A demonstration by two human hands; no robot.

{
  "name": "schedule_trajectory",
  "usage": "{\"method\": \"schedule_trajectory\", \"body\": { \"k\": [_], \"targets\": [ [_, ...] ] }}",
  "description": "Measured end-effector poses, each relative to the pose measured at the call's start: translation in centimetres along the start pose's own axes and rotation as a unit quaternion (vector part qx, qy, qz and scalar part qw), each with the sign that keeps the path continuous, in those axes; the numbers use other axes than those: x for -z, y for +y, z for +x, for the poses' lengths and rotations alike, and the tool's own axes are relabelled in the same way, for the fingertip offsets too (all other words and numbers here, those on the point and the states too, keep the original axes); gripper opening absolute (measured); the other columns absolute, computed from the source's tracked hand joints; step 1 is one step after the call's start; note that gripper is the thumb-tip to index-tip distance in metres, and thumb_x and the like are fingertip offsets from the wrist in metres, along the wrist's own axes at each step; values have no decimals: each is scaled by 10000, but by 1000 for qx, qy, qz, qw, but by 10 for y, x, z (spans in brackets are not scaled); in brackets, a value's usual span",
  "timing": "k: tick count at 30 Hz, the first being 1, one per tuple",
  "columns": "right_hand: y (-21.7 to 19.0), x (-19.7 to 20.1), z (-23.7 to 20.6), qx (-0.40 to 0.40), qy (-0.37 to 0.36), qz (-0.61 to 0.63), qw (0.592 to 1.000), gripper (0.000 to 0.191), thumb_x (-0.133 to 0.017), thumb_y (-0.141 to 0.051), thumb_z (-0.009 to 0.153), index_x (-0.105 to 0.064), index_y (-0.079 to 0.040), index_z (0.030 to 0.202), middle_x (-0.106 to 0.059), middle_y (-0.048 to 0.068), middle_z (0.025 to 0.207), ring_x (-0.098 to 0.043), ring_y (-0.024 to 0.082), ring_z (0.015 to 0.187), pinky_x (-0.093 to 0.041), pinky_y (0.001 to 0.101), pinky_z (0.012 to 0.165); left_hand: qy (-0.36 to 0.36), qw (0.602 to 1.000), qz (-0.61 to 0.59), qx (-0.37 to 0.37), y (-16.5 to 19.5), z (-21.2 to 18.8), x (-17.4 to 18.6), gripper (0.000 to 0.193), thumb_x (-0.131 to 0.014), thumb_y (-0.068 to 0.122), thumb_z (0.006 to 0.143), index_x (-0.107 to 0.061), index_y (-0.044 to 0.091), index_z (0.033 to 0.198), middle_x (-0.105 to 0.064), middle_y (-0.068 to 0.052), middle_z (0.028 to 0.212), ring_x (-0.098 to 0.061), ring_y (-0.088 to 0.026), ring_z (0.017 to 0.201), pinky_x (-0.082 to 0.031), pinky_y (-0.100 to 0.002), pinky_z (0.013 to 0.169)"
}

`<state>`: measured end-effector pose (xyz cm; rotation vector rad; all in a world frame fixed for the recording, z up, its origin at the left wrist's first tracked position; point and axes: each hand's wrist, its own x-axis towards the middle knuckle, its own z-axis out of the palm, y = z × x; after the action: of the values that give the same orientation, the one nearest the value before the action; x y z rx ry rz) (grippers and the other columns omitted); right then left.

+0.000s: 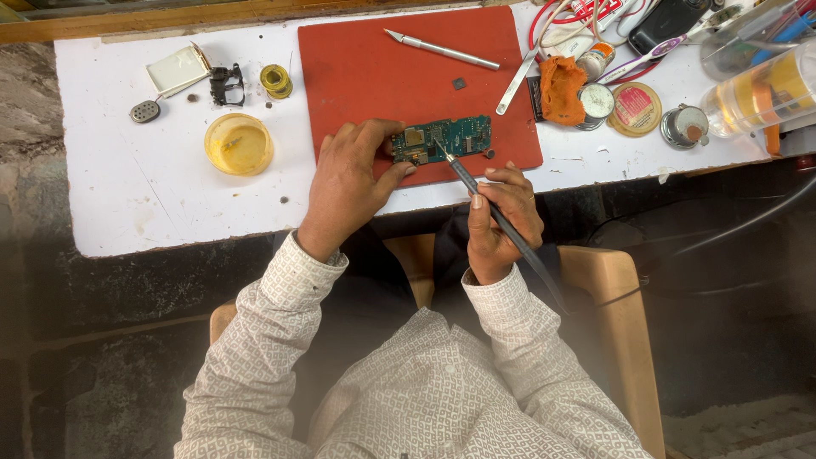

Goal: The person holds a green circuit board on a red mat and works on it with a soldering iron, touching components on the board for most of the episode. They then set the board aside, pick up a toothbrush, and scrub the board and a small component with it before placing the board on the table.

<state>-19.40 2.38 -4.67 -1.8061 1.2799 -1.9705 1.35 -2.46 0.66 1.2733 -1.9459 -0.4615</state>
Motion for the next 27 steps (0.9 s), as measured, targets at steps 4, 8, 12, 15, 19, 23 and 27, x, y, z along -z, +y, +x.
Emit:
{"method": "schedule_trajectory", "body": {
  "k": [4, 8, 12, 15, 19, 23, 27],
  "targets": [
    [1, 1, -1, -9, 10, 8, 1000, 126, -706, -196, 1003, -686, -75, 1030, -722, 81, 970, -706, 254, 1092, -499, 536, 1177, 0, 1000, -4, -2, 0, 0, 0, 439, -868, 224, 830, -665, 99, 1198, -701, 13, 906, -616, -179, 867, -407, -365, 823],
    [2, 2, -1, -15, 12, 8, 1000, 114, -705, -182, 1005, -686, -73, 1034, -720, 72, 958, -707, 257, 1088, -493, 541, 1189, -2, 1000, -4, 1, 0, 1, 0, 437, -866, 218, 827, -666, 99, 1197, -701, 11, 901, -616, -186, 870, -408, -366, 825],
    [3, 1, -2, -11, 15, 11, 1000, 104, -696, -174, 1010, -676, -75, 1033, -718, 58, 887, -708, 260, 1089, -492, 536, 1188, -2, 1000, -6, 1, 0, 1, 0, 433, -864, 215, 829, -665, 98, 1196, -706, 12, 909, -620, -189, 880, -409, -368, 829],
    [3, 1, -3, -11, 18, 12, 1000, 102, -693, -171, 1013, -670, -74, 1031, -714, 59, 848, -708, 261, 1093, -493, 533, 1184, -5, 1000, -9, 6, 1, 1, 0, 434, -862, 214, 831, -664, 98, 1199, -702, 8, 903, -621, -189, 879, -409, -371, 830],
    [3, 6, -1, -28, 26, 32, 999, 119, -666, -172, 1033, -664, -53, 1033, -718, 81, 859, -698, 261, 1135, -487, 518, 1204, 1, 1000, -5, -3, 1, 0, 1, 430, -858, 207, 835, -656, 96, 1198, -704, 1, 927, -623, -202, 896, -409, -375, 832],
    [1, 22, 5, -70, 112, 126, 983, 175, -703, -152, 1010, -643, 4, 1061, -704, 167, 1026, -688, 263, 1119, -549, 414, 1025, 1, 1000, -5, -1, 1, 0, 0, 422, -852, 192, 837, -653, 96, 1197, -695, -7, 935, -620, -216, 900, -421, -379, 841],
    [-1, 59, 20, -88, 188, 139, 968, 221, -703, -157, 1013, -597, 5, 1120, -673, 207, 1165, -668, 222, 926, -577, 303, 835, -2, 1000, -2, -5, 3, 0, 2, 428, -844, 177, 842, -653, 80, 1213, -676, -31, 1010, -622, -236, 942, -427, -394, 859]
  ]
}}
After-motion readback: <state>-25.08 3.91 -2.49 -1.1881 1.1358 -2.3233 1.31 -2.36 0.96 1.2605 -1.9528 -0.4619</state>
